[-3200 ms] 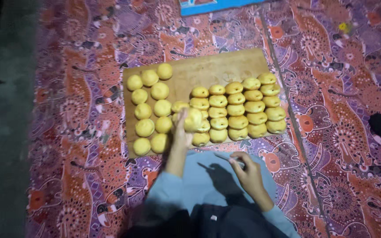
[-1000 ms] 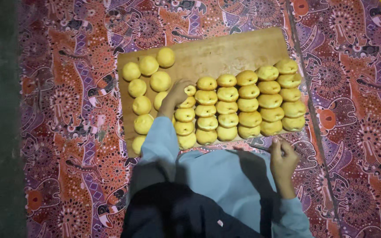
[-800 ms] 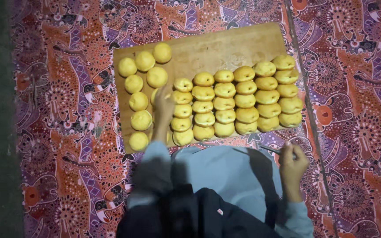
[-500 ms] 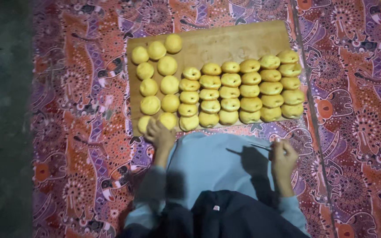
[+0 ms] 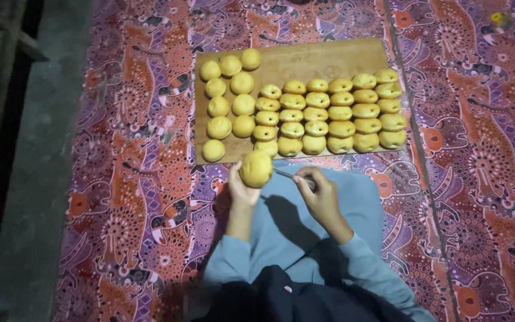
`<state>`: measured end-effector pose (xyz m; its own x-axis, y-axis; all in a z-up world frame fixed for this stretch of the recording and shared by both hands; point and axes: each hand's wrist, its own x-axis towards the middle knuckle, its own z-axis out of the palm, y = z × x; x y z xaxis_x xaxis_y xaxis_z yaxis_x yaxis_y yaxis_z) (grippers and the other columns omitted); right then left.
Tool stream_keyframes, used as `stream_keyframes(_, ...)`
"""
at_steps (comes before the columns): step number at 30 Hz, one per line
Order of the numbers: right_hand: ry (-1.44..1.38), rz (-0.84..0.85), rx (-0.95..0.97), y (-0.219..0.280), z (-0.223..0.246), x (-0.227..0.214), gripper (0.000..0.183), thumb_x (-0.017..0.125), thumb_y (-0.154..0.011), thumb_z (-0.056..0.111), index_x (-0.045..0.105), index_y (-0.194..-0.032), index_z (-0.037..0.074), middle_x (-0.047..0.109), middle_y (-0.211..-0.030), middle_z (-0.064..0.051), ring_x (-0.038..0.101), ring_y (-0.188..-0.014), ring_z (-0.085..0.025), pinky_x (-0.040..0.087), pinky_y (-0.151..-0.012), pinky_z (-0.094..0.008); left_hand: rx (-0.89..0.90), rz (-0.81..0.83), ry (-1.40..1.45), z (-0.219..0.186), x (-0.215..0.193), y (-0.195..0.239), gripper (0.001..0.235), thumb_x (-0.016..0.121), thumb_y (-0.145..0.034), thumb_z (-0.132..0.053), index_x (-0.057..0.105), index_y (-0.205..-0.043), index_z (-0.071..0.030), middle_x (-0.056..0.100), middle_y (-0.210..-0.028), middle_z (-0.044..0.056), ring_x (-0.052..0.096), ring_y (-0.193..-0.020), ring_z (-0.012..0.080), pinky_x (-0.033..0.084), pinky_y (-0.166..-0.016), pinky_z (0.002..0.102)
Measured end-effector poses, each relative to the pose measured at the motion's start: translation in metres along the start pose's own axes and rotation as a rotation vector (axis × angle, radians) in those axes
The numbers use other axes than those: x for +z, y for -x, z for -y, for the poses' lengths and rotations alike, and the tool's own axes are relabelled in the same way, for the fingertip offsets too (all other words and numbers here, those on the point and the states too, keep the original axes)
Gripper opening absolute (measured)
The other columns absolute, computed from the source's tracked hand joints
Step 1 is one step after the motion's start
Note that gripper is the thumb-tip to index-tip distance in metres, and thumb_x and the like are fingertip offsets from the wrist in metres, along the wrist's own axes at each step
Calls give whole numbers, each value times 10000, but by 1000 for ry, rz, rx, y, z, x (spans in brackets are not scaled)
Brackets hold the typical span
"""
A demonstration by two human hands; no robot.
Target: The person sits on a patterned floor mat and repeatedly picks up small yellow dough balls from a wooden board. Using a thin metal tool, they poke a hole in each dough ball and place it back on the board in a separate column.
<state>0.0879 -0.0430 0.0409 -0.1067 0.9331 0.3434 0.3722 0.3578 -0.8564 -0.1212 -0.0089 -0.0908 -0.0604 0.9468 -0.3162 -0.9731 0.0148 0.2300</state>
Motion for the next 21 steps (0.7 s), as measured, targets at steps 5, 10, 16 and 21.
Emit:
stream_keyframes(5,103,-60,-101,18,29,0,95,700,-972,123,673,-962,33,680,-727,-68,610,-568,-126,474,-520,-289,200,-13,-218,17,50,45,395,661,-990,-331,578,-1272,-68,667,-1197,116,680,-1098,260,576,-935,440)
stream_keyframes(10,264,-27,-324,13,15,21,122,654,-1042,118,642,-929,72,669,-712,-99,636,-570,-206,483,-551,-339,263,131,-526,23,65,65,415,731,-908,-114,625,-1284,26,693,-1202,117,680,-1066,207,569,-958,362)
stream_keyframes(16,179,131,-48,-23,-12,24,219,662,-998,139,653,-804,38,594,-595,-143,570,-452,-263,437,-467,-398,191,51,-505,3,63,59,388,717,-927,-128,641,-1266,43,701,-1180,145,691,-1055,209,573,-935,336)
stream_keyframes(21,291,18,-430,-29,-30,37,247,717,-958,153,652,-746,44,599,-585,-128,575,-472,-268,438,-484,-408,171,-18,-461,19,60,56,425,700,-961,-188,626,-1283,79,697,-1212,157,688,-1083,206,560,-960,332)
